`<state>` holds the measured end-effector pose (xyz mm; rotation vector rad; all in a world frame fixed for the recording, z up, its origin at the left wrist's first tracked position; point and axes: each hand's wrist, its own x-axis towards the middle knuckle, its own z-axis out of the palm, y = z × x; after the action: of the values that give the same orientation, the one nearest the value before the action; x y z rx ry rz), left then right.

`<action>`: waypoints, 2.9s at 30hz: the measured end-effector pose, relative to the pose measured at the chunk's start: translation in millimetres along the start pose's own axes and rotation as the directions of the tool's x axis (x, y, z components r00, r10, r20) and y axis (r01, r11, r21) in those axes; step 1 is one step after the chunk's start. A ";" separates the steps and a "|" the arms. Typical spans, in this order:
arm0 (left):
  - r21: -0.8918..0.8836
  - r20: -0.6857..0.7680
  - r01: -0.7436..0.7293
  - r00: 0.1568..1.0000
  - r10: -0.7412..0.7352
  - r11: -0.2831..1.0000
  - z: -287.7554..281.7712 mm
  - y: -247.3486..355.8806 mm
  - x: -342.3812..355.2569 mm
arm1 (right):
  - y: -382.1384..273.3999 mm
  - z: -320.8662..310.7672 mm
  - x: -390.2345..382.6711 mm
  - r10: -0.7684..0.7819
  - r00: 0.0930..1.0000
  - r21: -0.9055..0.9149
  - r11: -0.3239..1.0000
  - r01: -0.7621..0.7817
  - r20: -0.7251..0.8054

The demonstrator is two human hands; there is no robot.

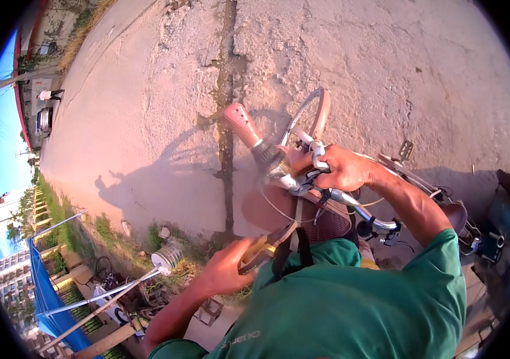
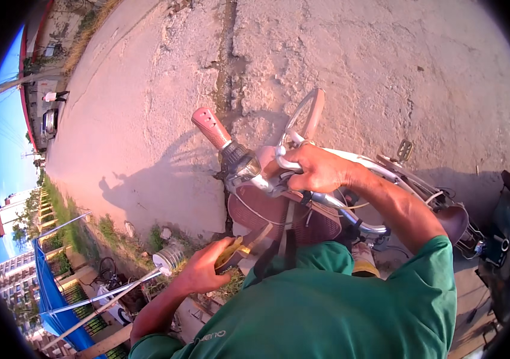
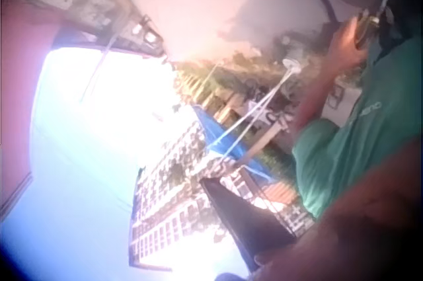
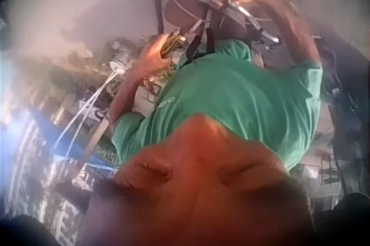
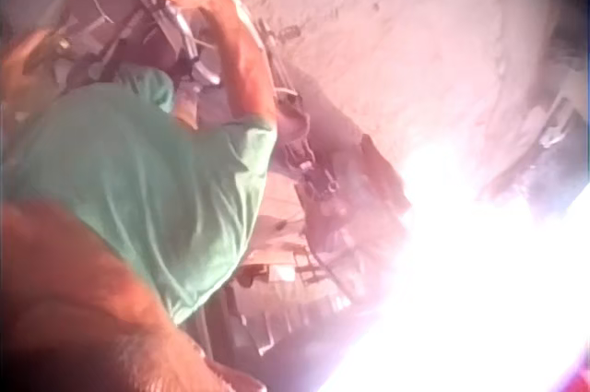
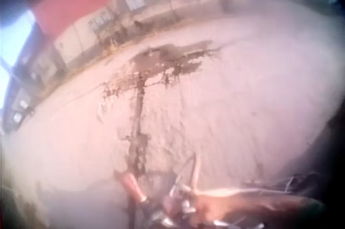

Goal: The person selects components from a bucket and uses pliers, a screwdriver, a hammer, and a file to adjust and repair parts of a bicycle's handlebars and frame.

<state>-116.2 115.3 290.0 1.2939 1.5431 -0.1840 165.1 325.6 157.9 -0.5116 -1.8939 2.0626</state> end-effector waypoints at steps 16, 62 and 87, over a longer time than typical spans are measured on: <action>-0.437 -0.107 -0.408 0.908 0.404 0.801 40.0 -44.1 25.7 | -39.0 65.3 -32.2 -0.089 0.826 -0.486 0.841 -0.237 -0.557; -0.850 -0.435 -0.274 0.847 0.307 -0.450 213.9 36.1 138.2 | -31.3 17.0 -16.4 0.352 0.909 -0.194 0.898 -0.396 -0.224; -0.730 -0.439 -0.425 0.892 0.109 0.536 278.4 -22.6 85.0 | -15.4 -14.5 0.4 0.388 0.920 0.127 0.917 -0.379 -0.056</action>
<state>46.9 -29.2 95.6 0.7808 1.3852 0.9376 170.9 340.2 172.1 -0.9901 -1.7235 2.3291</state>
